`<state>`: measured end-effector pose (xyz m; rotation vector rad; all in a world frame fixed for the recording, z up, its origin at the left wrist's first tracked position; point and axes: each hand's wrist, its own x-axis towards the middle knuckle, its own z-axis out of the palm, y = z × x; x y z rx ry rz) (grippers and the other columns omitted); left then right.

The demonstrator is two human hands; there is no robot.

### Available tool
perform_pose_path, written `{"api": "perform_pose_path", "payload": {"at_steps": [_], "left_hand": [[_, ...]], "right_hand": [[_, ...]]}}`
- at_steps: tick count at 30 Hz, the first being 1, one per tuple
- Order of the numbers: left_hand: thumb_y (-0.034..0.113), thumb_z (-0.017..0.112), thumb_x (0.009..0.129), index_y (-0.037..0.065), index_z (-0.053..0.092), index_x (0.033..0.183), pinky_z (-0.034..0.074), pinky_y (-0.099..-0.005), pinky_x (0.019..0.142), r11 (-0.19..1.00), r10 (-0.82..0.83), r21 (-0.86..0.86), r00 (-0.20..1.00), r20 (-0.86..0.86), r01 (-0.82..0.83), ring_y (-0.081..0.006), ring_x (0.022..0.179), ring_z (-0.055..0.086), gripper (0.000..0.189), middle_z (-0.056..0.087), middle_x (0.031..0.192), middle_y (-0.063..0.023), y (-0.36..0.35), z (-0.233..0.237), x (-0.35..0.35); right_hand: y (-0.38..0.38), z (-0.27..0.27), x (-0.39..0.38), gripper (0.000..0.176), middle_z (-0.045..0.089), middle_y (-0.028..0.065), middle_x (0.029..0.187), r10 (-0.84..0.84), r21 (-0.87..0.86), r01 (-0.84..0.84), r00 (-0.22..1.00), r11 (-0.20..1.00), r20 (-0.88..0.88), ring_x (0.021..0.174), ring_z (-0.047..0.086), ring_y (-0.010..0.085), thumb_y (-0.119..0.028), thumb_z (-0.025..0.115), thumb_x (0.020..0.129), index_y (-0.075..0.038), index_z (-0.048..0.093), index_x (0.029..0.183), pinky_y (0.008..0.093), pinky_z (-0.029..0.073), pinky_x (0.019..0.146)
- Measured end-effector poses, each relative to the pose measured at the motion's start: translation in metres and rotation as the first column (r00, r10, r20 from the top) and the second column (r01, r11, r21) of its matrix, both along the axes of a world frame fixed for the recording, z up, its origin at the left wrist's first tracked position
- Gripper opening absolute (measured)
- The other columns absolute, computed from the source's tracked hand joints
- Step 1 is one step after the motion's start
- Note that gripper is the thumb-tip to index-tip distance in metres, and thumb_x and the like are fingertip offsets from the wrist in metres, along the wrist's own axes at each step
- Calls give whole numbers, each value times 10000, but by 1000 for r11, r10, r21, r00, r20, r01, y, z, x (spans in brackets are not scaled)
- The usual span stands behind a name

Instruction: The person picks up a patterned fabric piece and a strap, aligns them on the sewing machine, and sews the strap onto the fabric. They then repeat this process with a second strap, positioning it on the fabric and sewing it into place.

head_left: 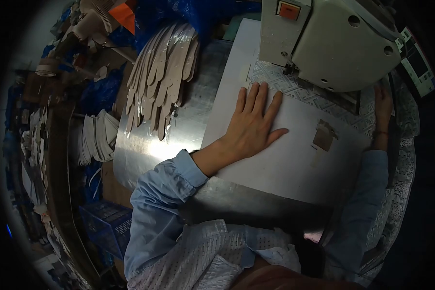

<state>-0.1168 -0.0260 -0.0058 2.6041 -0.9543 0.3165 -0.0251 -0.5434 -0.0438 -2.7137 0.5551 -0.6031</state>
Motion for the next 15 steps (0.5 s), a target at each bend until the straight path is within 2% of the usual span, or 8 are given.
{"api": "perform_pose_path", "payload": {"at_steps": [7,15], "left_hand": [[566,543,917,12,366,1457,232,-676,1078,997,21,78,998,52,-26,-540,1345,315,793,353,1432,-355,1,5,0],[573,530,921,50,395,1453,346,-573,1045,994,0,104,995,99,-11,-545,1296,359,757,377,1393,-361,0,6,1]], "right_hand": [[-2,0,-2,588,659,263,1133,49,32,-49,999,998,22,1106,635,366,-500,563,942,4,625,1239,397,487,910],[-10,-5,1,574,661,260,1130,37,-22,-37,999,999,8,1106,630,378,-492,574,938,-6,628,1239,398,489,905]]}}
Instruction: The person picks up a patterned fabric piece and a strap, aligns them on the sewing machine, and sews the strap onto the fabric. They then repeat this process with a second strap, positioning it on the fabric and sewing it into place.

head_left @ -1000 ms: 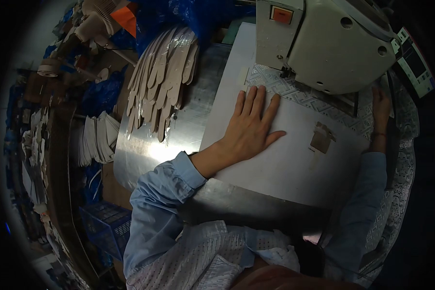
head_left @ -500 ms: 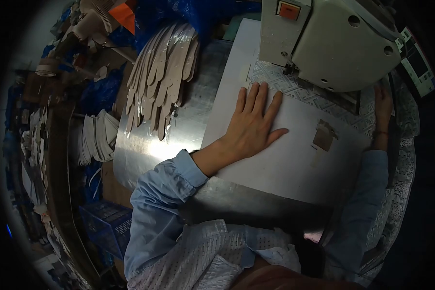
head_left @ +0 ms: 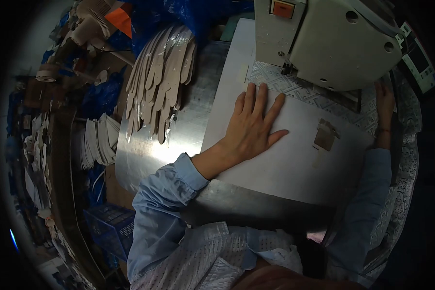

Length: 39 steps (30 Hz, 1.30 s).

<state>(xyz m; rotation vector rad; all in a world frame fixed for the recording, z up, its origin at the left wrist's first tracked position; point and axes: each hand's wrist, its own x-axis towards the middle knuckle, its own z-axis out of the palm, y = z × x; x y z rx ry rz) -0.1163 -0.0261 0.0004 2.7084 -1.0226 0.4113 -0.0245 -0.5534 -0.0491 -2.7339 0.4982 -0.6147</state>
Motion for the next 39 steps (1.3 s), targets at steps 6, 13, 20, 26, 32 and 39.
{"api": "perform_pose_path", "payload": {"at_steps": [6,13,20,26,32,39], "left_hand": [[577,518,934,118,356,1494,318,-600,1058,1000,10,-25,997,-81,-12,-539,1348,315,743,318,1432,-383,0,-2,-1],[572,517,937,95,350,1493,310,-602,1064,1000,5,-26,996,-89,-7,-542,1355,304,751,308,1420,-410,1,-2,0],[556,552,916,38,368,1465,278,-624,1066,999,-17,42,999,-28,18,-561,1311,330,777,369,1375,-390,-1,8,-2],[538,567,917,70,353,1479,265,-638,1045,998,-56,36,997,-52,58,-567,1311,317,763,355,1376,-386,0,14,1],[521,565,925,67,350,1482,270,-605,1050,994,-55,95,997,-59,60,-566,1313,316,750,342,1382,-389,-1,20,0],[506,566,930,69,362,1485,253,-590,1067,991,-55,121,998,-38,59,-552,1324,321,735,337,1391,-391,-2,18,-2]], "right_hand": [[8,6,-3,579,652,273,1144,4,-1,-4,999,1000,-38,1120,622,387,-484,571,942,17,628,1227,398,482,920],[13,6,-6,565,651,279,1142,61,-7,-60,997,998,43,1115,625,387,-468,571,948,28,633,1211,398,481,918],[27,13,-12,560,637,275,1182,74,54,-75,997,996,27,1119,628,375,-439,597,938,42,617,1225,400,487,915],[36,60,-51,659,670,79,989,243,408,-181,964,895,-106,931,628,164,-319,720,881,27,483,1389,283,458,888],[44,32,-60,701,442,-61,741,224,563,-238,970,791,95,717,462,50,-190,760,852,16,429,1435,210,408,708],[56,31,-62,660,369,-80,711,206,545,-260,965,797,160,651,382,31,-136,745,867,17,430,1427,206,353,613]]}}
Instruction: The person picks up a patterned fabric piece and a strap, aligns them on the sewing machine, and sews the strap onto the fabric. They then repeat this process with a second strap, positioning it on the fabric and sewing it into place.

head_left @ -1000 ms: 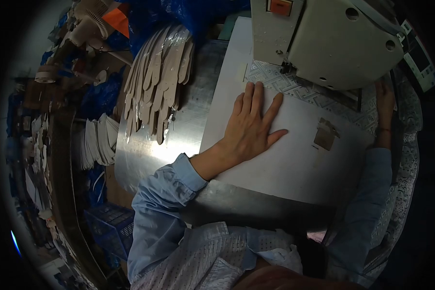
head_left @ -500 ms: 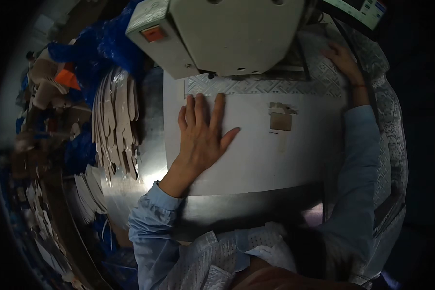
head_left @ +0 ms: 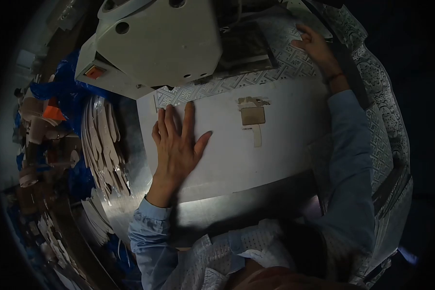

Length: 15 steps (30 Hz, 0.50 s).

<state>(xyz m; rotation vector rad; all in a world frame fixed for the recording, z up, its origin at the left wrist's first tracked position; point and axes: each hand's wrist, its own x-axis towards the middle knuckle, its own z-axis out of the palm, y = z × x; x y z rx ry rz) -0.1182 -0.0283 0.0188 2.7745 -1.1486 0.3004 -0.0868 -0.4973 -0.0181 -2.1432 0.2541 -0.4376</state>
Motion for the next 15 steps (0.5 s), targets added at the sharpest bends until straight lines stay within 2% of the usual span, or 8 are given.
{"api": "perform_pose_path", "payload": {"at_steps": [10,15], "left_hand": [[500,566,934,76,374,1480,259,-585,1067,1000,0,5,1000,-4,1,-556,1325,322,718,333,1396,-393,0,2,1],[503,562,935,56,361,1476,252,-588,1080,1000,3,17,1000,-26,-2,-555,1340,307,730,329,1406,-390,0,6,0]], "right_hand": [[4,5,-2,637,370,-76,731,48,91,-47,999,995,-12,675,389,34,-142,755,854,-4,460,1402,202,359,640],[1,3,0,623,428,-65,765,-29,-143,26,999,989,-14,705,430,53,-185,785,830,-16,502,1359,222,394,649]]}}
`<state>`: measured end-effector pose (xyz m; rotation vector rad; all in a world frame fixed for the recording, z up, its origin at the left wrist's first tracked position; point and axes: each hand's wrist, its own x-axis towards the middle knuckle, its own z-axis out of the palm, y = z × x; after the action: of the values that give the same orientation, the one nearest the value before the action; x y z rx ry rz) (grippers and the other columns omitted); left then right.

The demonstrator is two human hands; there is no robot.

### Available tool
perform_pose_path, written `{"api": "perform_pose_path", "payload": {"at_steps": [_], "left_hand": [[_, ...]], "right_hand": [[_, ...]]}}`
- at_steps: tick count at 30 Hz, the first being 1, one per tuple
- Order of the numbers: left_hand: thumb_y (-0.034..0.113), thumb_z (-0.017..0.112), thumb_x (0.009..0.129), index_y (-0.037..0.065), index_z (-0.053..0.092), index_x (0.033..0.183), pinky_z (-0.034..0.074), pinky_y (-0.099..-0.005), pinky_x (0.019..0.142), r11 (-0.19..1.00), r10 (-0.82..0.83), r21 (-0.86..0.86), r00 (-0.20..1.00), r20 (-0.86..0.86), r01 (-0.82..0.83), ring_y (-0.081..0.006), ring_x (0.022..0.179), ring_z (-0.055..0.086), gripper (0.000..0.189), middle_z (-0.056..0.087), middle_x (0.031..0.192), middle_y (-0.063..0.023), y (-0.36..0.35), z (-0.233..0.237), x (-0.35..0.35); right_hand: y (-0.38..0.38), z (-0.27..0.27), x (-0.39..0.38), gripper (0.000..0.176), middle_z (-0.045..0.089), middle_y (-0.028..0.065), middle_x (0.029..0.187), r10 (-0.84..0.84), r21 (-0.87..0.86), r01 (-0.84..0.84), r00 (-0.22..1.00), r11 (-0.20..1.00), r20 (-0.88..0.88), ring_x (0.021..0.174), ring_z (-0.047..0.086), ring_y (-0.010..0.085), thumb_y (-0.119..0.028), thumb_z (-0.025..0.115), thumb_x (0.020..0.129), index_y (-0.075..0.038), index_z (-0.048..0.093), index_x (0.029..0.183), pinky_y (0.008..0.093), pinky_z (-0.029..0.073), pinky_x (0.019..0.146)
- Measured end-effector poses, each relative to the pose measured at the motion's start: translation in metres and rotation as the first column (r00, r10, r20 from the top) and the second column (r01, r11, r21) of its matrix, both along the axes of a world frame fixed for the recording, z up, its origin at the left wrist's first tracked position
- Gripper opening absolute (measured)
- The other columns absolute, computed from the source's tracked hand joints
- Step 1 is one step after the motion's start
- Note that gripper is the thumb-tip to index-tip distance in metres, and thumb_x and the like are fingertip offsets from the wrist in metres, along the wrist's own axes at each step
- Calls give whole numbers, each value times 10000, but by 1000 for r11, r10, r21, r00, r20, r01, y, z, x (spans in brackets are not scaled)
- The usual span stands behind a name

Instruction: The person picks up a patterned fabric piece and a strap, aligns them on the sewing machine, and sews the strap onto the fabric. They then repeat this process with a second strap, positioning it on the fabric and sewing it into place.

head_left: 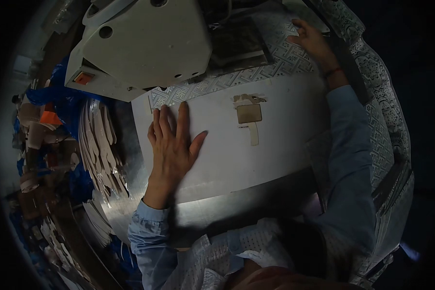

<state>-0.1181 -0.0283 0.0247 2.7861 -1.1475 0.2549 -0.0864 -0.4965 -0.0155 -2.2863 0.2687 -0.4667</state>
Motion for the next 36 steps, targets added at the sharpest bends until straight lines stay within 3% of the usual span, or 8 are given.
{"api": "perform_pose_path", "payload": {"at_steps": [3,7,15,19,21,25,33,36], "left_hand": [[510,566,931,42,347,1466,248,-594,1089,1000,-10,-21,999,-54,9,-550,1354,294,745,329,1414,-382,6,0,3],[522,573,922,29,339,1443,256,-602,1091,1000,-19,19,996,-91,21,-545,1366,284,754,320,1429,-373,9,1,4],[500,560,934,18,363,1431,278,-606,1083,1000,-11,1,1000,-14,11,-554,1340,319,719,333,1417,-387,9,-5,-2],[476,548,943,20,390,1422,283,-602,1085,1000,-6,9,1000,20,6,-549,1316,356,680,368,1384,-398,8,-3,-6],[468,548,944,26,390,1424,282,-605,1086,1000,0,10,1000,9,0,-543,1317,359,672,374,1381,-396,7,1,-7],[452,532,958,71,359,1461,233,-623,1116,1000,4,19,999,-51,-3,-528,1355,331,654,342,1423,-388,11,1,-10],[450,527,963,70,371,1453,261,-618,1108,1000,4,1,999,-41,-3,-527,1331,367,639,360,1405,-390,11,0,-9],[448,524,966,71,372,1453,268,-617,1105,1000,3,-6,999,-34,-3,-529,1327,371,634,357,1406,-389,12,-2,-9]], "right_hand": [[-5,-4,2,630,473,-41,821,-10,-133,6,999,991,-31,743,469,74,-236,797,823,-22,519,1346,230,429,670],[-14,-9,5,622,516,-8,897,18,-135,-15,999,991,27,802,501,97,-283,794,825,-13,541,1324,248,464,727],[-20,-9,2,567,566,32,1021,-3,-116,-8,996,993,-94,957,558,142,-287,767,845,5,570,1290,274,468,862],[-24,-15,4,556,574,40,1042,-3,-53,-2,996,999,-85,960,560,146,-274,763,847,1,572,1291,274,466,871],[-28,-20,6,548,615,95,1047,-22,-55,19,998,998,-58,961,594,191,-316,767,833,-16,598,1260,313,490,843],[-26,-17,7,537,618,92,1054,-51,-61,46,996,997,-77,965,593,192,-290,771,831,-24,599,1265,310,485,856],[-45,-29,11,551,572,43,1040,-10,-76,3,996,997,-85,958,547,144,-266,761,845,-7,573,1294,269,457,854],[-49,-29,12,538,604,73,1030,14,-110,-22,997,994,-75,929,567,177,-293,772,823,-23,603,1257,300,469,834]]}}
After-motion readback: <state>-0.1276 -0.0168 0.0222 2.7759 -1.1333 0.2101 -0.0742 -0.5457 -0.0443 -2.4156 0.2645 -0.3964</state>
